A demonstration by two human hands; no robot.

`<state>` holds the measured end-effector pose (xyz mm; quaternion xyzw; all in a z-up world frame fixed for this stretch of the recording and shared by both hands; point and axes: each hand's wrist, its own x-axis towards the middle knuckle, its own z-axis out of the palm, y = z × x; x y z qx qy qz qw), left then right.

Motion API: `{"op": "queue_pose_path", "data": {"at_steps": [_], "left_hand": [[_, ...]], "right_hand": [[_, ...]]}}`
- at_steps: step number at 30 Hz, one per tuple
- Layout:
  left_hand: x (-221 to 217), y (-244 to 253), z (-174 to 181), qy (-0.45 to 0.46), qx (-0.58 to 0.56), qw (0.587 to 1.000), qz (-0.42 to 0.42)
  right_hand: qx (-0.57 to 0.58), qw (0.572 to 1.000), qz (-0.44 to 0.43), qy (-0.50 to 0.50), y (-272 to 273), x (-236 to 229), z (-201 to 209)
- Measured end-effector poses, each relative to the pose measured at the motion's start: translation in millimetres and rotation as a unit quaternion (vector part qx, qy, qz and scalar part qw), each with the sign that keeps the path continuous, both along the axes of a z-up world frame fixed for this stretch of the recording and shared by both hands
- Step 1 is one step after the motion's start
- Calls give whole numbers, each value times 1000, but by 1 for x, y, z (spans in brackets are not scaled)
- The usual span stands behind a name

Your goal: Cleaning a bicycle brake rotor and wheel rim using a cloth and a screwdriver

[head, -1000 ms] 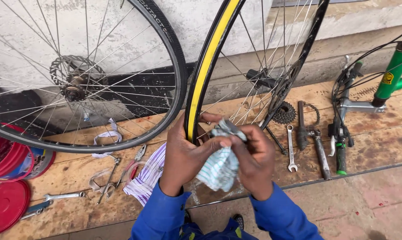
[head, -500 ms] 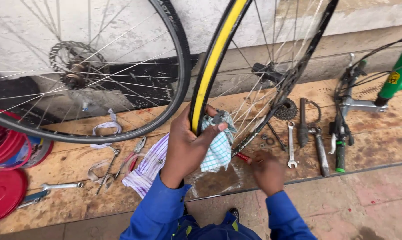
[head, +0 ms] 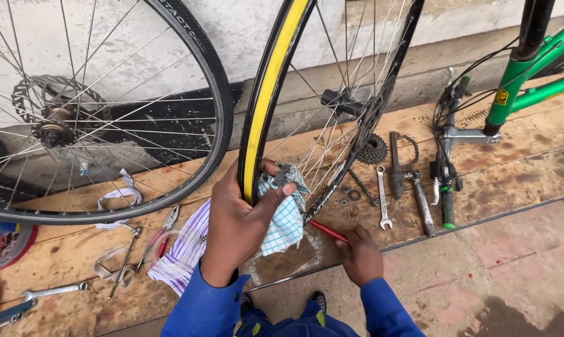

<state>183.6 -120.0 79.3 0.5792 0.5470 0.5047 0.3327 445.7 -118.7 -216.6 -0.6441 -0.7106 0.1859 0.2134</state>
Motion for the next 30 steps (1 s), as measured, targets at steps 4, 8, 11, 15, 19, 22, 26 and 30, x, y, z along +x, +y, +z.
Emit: {"op": "queue_pose_path", "data": {"at_steps": [4, 8, 11, 15, 19, 22, 26, 30], "left_hand": [[0, -2, 2, -7, -17, 1000, 6], [1, -2, 0, -12, -10, 1000, 7], [3, -4, 1, -14, -21, 1000, 11], [11, -4, 2, -25, -24, 999, 26], [16, -9, 2, -19, -15, 1000, 12], [18, -9, 2, -17, -20, 1000, 14], [18, -9, 3, -21, -6, 1000, 17], [17, -11, 1, -10, -40, 999, 36]], "right_hand": [[42, 988, -70, 133, -42, 45, -7], [25, 959, -188, 212, -83, 84, -14], [-7, 929, -250, 272, -88, 87, -1], [25, 930, -191, 313, -75, 63, 27], [16, 906, -162, 390, -66, 20, 44], [-13, 897, -134, 422, -64, -3, 55], [-20, 869, -158, 469, -65, -2, 42], [0, 823, -229, 520, -66, 22, 22]]}}
